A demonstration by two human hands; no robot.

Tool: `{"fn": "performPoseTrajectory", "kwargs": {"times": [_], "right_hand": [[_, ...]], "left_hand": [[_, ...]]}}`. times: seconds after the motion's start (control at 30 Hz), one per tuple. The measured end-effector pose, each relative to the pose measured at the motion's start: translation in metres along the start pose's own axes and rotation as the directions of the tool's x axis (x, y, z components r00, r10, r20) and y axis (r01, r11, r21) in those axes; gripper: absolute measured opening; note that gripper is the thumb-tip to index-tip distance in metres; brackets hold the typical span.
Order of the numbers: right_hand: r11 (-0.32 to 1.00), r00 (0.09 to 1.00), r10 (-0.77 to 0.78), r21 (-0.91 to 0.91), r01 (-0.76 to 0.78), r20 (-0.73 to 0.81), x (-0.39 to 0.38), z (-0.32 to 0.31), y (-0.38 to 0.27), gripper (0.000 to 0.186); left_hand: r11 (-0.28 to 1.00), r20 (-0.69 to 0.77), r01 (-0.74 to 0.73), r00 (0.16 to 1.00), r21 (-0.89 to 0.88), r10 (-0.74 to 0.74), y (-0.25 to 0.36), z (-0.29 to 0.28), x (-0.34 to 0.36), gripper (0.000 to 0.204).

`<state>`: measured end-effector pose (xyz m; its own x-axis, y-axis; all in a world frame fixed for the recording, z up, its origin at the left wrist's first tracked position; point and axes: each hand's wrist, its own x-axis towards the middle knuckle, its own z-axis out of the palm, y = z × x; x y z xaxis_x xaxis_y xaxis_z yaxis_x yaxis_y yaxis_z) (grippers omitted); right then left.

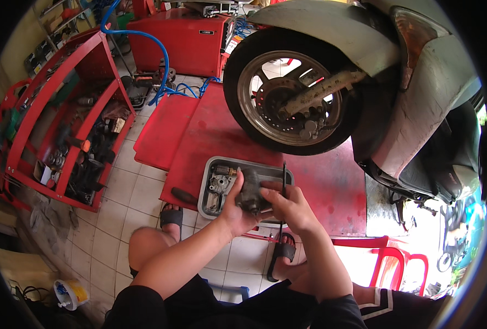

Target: The person disassembles a motorcycle carburetor using a screwdriver and a small metal rod. They remove screws and internal components, placing them into a metal tray. The person then uses the rod to probe and clean the interior of the carburetor body.

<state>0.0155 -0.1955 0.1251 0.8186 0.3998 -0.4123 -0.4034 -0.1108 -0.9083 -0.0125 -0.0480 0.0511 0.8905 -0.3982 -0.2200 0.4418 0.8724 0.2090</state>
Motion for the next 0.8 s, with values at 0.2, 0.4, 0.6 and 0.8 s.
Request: {"fn": "performPoseTrajectory", "kwargs": {"times": [0.2, 0.4, 0.6, 0.8], "right_hand": [[0.902, 0.926, -0.361, -0.297, 0.315, -0.115, -0.022, -0.033, 0.015, 0.034], [0.875, 0.912, -0.344, 0.277, 0.397, -0.223, -0.008, -0.049, 0.025, 0.027], [0.975, 0.998, 0.069, 0.212, -0.067, 0.002, 0.014, -0.041, 0.052, 0.020], [0.948, 0.962, 0.268, 0.163, -0.274, 0.061, 0.023, -0.059, 0.053, 0.018]], "left_hand": [[0.986, -0.156, -0.146, 0.979, -0.077, 0.132, 0.017, -0.027, 0.001, 0.048], [0.991, -0.054, -0.133, 0.989, 0.025, 0.135, 0.039, -0.029, -0.004, 0.040], [0.994, -0.061, -0.081, 0.994, 0.073, 0.086, 0.029, -0.031, 0.002, 0.040], [0.990, -0.045, -0.061, 0.997, 0.124, 0.067, 0.024, -0.027, 0.006, 0.040]]}}
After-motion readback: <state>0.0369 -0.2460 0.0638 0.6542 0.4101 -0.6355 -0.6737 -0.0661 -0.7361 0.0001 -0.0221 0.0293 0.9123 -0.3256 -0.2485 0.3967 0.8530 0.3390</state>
